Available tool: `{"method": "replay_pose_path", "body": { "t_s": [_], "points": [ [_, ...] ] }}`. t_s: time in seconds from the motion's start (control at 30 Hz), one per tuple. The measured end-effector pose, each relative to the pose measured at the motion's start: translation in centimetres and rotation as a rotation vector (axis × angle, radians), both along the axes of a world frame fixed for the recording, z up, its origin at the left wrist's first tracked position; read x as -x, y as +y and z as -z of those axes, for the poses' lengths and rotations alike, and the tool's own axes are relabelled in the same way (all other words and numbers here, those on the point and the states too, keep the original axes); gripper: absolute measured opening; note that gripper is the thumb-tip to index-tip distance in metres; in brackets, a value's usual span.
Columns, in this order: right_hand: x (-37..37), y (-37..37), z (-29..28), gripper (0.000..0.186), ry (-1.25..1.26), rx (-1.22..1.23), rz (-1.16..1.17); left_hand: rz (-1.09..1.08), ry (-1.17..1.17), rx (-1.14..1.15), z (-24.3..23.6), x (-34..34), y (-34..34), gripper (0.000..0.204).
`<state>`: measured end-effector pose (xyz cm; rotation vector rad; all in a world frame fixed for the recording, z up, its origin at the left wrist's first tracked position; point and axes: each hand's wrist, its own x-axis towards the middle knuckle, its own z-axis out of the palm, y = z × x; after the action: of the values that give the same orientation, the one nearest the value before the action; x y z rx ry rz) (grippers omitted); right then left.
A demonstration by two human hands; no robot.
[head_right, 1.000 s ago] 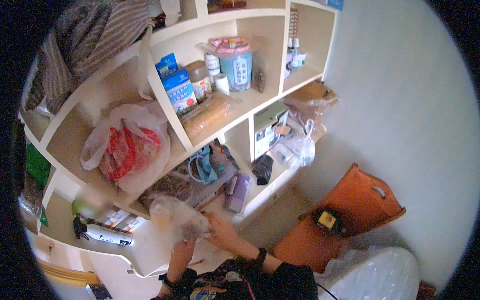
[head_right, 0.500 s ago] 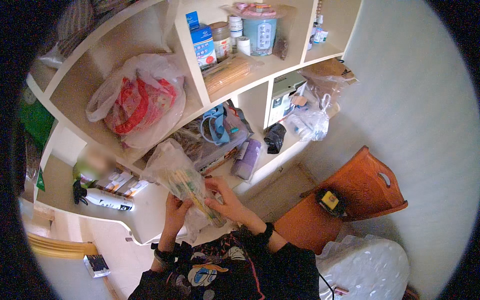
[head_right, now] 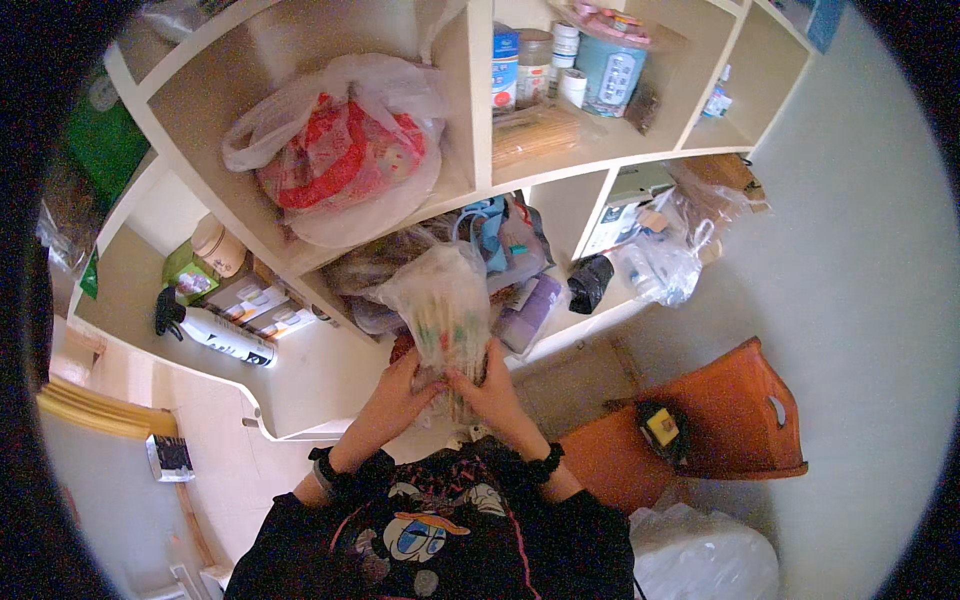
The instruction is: The person organizes items on a shelf by moving a container, picking up a bag of utensils, placing it back, and handling a pair of blue goggles.
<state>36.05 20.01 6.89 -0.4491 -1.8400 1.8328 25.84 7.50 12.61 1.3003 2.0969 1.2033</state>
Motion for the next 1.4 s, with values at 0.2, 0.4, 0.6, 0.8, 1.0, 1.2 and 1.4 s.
{"method": "replay_pose_path", "body": {
  "t_s": [0.2,0.4,0.6,0.8,1.0,1.2,1.4],
  "points": [
    [0.7,-0.1,0.5,0.053,0.043,-0.035,0.108,-0.005,0.194,0.137,-0.6,0.6,-0.4,0.03],
    [1.4,-0.2,-1.0,0.051,-0.039,-0.316,0.152,-0.058,0.282,0.143,-1.3,1.3,-0.6,0.029],
    [2.2,-1.3,-1.4,0.057,-0.089,-0.526,0.266,-0.188,0.064,0.231,-3.2,0.4,0.6,0.045],
    [2.0,-1.6,-2.6,0.062,-0.044,-0.991,0.215,-0.146,-0.077,-0.033,-3.9,0.3,0.6,0.043],
    [1.5,0.0,-1.7,0.071,0.117,-0.655,0.109,-0.076,-0.21,-0.156,-3.6,2.1,-0.1,0.047],
    [0.6,2.3,-2.9,0.069,-0.006,-0.093,-0.338,0.108,-0.201,-0.251,-2.7,2.7,-1.5,0.055],
    [1.6,0.6,-2.5,0.04,-0.012,-0.188,-0.2,-0.01,0.165,-0.15,-0.1,3.3,-1.4,0.049]
  ]
}}
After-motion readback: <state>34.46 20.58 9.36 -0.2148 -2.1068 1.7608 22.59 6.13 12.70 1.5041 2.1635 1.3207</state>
